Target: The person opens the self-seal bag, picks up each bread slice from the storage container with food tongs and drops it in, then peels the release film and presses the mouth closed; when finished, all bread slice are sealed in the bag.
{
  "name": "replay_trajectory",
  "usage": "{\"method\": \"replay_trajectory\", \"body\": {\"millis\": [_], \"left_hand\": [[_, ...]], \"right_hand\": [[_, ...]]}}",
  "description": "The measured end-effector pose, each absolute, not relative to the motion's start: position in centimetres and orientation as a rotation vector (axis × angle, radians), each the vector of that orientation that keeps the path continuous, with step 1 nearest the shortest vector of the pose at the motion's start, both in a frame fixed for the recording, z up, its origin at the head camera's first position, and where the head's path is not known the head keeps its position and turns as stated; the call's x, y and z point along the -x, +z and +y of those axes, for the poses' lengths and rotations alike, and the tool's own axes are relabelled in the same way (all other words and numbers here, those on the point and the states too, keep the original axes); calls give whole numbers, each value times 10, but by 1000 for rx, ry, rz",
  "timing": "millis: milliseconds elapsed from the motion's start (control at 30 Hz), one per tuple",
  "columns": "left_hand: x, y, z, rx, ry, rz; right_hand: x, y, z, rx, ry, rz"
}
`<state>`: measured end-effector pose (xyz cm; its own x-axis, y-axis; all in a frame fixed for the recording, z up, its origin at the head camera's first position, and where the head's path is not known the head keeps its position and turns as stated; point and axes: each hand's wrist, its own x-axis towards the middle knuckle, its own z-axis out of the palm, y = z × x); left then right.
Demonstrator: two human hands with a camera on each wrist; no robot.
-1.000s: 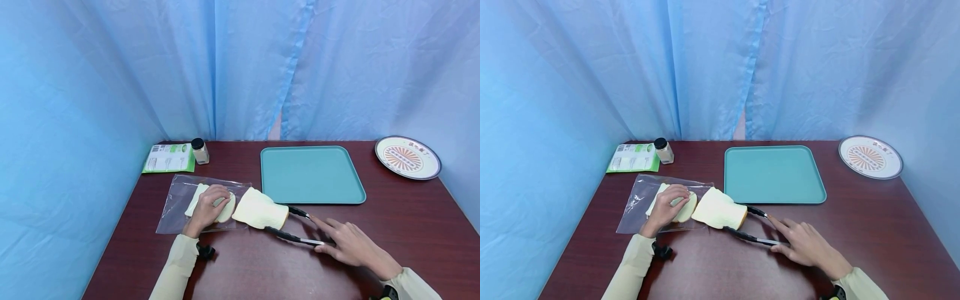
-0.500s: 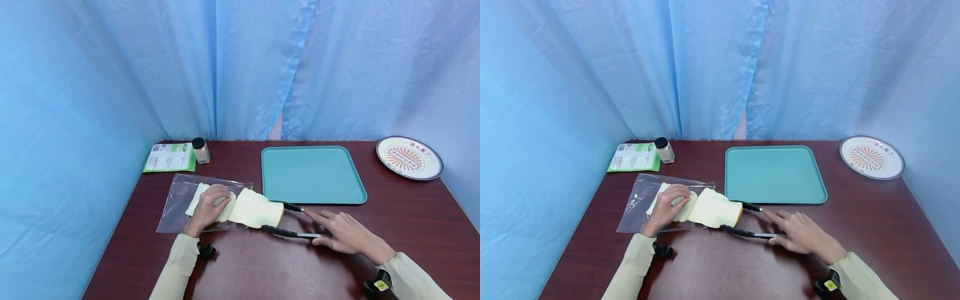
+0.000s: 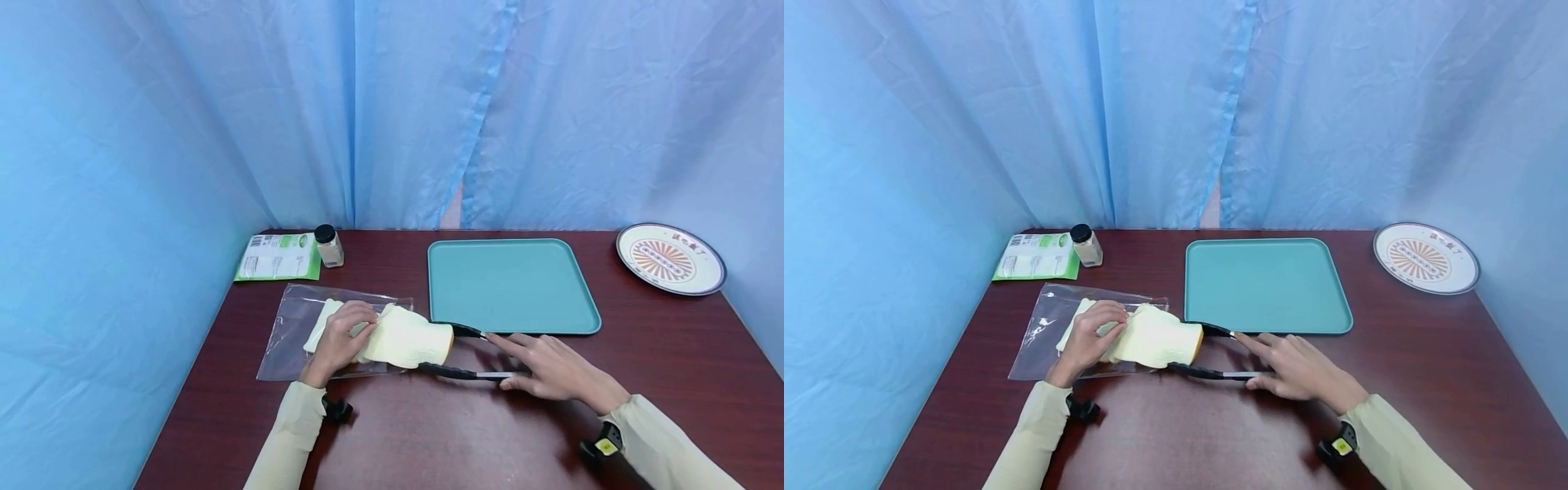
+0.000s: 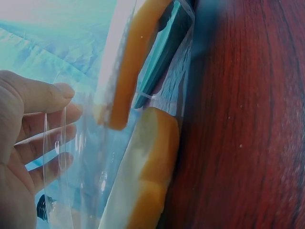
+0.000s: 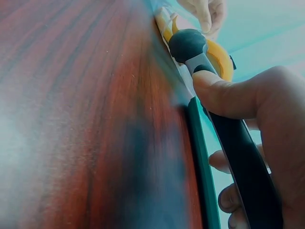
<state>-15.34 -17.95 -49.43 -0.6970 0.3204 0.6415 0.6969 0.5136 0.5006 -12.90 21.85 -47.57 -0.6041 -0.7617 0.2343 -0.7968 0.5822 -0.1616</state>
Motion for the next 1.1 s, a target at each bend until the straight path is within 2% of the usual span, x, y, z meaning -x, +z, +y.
{"method": "replay_trajectory", "body": {"millis": [1100], "left_hand": [[153,-489,-180,818,-1083,-2282]], "right_hand": [[160,-482,175,-1403,343,-2724]]}}
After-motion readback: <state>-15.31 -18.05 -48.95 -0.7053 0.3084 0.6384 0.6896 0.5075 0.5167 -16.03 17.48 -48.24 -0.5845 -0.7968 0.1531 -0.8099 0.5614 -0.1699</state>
